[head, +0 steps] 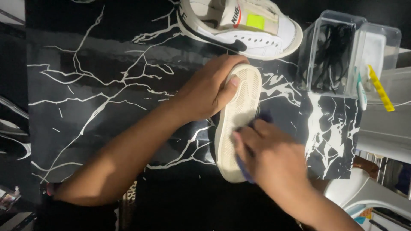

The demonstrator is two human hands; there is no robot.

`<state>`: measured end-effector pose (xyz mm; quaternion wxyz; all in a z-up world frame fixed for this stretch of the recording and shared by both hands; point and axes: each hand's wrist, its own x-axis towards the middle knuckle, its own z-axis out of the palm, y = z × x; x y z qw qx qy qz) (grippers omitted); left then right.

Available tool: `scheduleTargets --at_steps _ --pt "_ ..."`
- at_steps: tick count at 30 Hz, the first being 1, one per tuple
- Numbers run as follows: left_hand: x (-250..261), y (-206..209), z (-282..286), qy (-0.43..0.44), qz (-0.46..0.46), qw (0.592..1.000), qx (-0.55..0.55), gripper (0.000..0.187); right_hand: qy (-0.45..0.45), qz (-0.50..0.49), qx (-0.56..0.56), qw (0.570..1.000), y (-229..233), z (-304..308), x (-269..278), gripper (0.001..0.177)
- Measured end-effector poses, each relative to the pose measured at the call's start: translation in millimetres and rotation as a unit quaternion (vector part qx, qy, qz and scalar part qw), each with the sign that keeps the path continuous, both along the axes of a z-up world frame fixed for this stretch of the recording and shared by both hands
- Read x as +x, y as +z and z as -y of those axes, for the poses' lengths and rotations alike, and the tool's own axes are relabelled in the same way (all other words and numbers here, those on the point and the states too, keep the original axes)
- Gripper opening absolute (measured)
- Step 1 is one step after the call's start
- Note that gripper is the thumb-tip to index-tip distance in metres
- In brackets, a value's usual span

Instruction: The person is cleaning a white shoe insole by scrubbing it with a blue cloth and two different small brushes on a marbled surface.

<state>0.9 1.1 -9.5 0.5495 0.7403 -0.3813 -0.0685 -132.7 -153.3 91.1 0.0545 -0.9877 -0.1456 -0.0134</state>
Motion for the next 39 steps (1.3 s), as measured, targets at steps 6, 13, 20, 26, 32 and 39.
scheduleTargets --at_steps 6,13,20,26,32,39 --pt "-3 4 1 0.007 -0.026 1.000 -0.010 0.040 -0.102 -0.164 0.033 0.981 13 52 -14 0.026" --pt "-3 2 3 0.022 -0.010 1.000 0.002 0.040 -0.084 0.120 0.154 0.977 -32 12 28 0.034" --pt "-1 6 2 0.008 -0.030 0.999 0.021 0.045 -0.104 -0.071 0.056 0.990 -29 33 -27 0.037" --pt "-3 8 1 0.008 -0.035 0.999 0.010 0.046 -0.142 -0.247 0.077 0.955 6 59 -25 0.040" --pt "-2 7 2 0.009 -0.033 0.999 0.017 0.049 0.014 0.106 0.201 0.974 -13 17 23 0.021" --pt "2 3 1 0.005 -0.001 1.000 -0.015 0.055 0.119 0.033 0.139 0.983 -22 29 -10 0.026"
